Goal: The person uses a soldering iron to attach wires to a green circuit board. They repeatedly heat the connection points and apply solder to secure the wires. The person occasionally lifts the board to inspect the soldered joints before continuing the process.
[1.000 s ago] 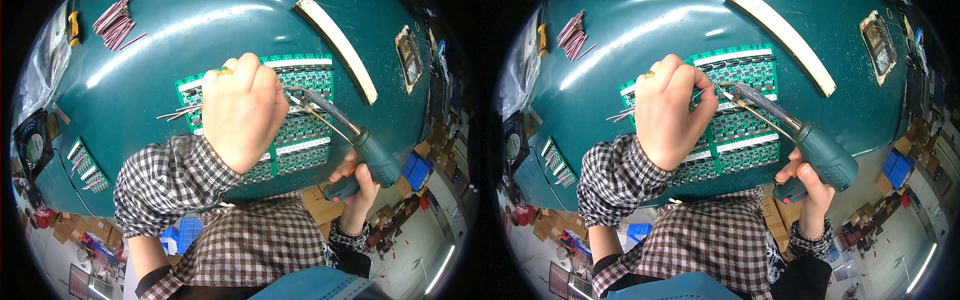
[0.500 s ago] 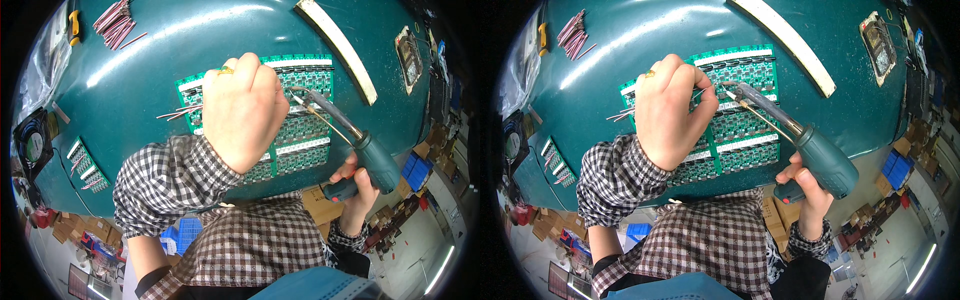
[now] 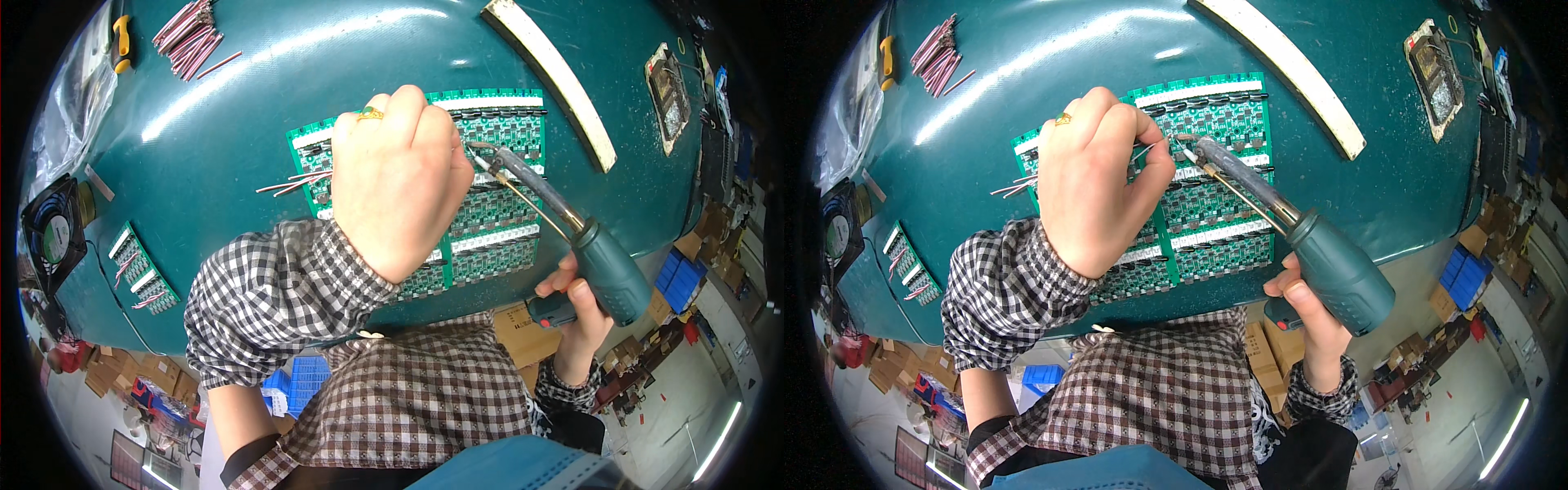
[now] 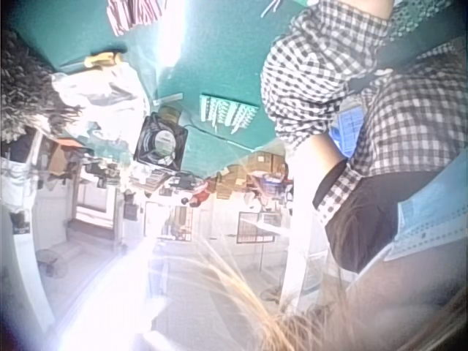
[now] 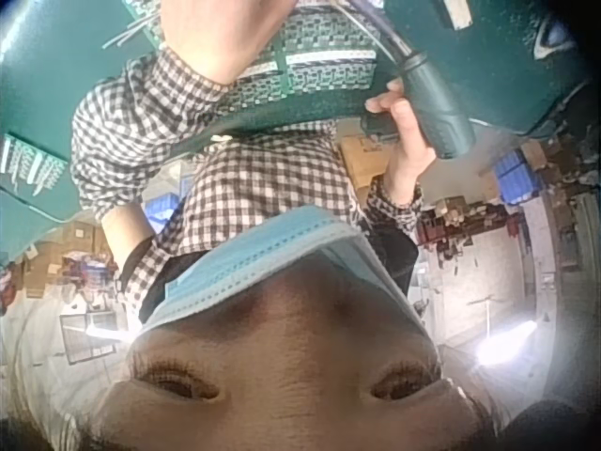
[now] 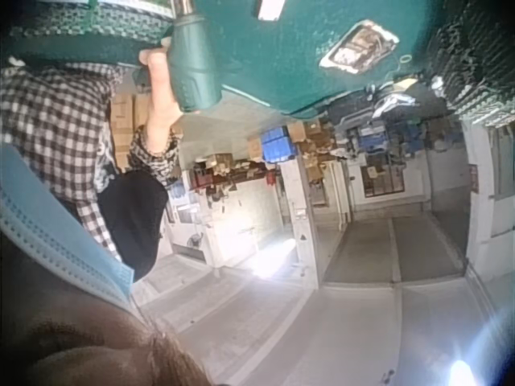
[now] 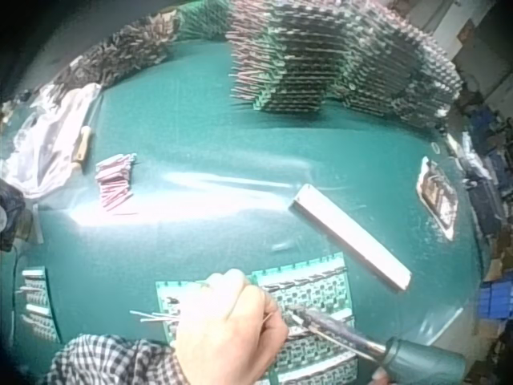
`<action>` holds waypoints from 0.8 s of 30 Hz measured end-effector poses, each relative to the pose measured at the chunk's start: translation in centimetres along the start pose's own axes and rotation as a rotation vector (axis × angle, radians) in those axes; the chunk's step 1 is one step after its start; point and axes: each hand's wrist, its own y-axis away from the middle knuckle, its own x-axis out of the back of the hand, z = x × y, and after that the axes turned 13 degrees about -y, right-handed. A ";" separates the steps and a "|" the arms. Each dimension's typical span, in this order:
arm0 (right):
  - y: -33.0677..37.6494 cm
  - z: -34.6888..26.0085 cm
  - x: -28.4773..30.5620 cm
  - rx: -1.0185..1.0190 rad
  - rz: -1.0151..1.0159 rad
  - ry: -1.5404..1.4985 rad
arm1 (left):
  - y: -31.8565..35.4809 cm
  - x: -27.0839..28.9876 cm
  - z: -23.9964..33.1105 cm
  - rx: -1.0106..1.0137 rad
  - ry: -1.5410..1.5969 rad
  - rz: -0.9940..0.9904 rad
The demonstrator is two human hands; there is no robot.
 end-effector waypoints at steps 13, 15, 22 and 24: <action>0.5 -0.5 -0.2 -0.014 0.046 0.013 | -0.1 0.1 -0.2 0.002 0.039 0.003; 0.4 -0.3 -0.5 -0.002 0.056 0.001 | -0.2 0.1 -0.2 -0.003 0.048 -0.004; 0.6 -0.1 0.3 0.020 -0.032 0.034 | -0.3 -0.3 -0.1 -0.013 0.037 0.093; 0.5 0.2 0.3 0.036 -0.046 0.012 | -0.1 -0.1 -0.1 0.004 0.028 0.019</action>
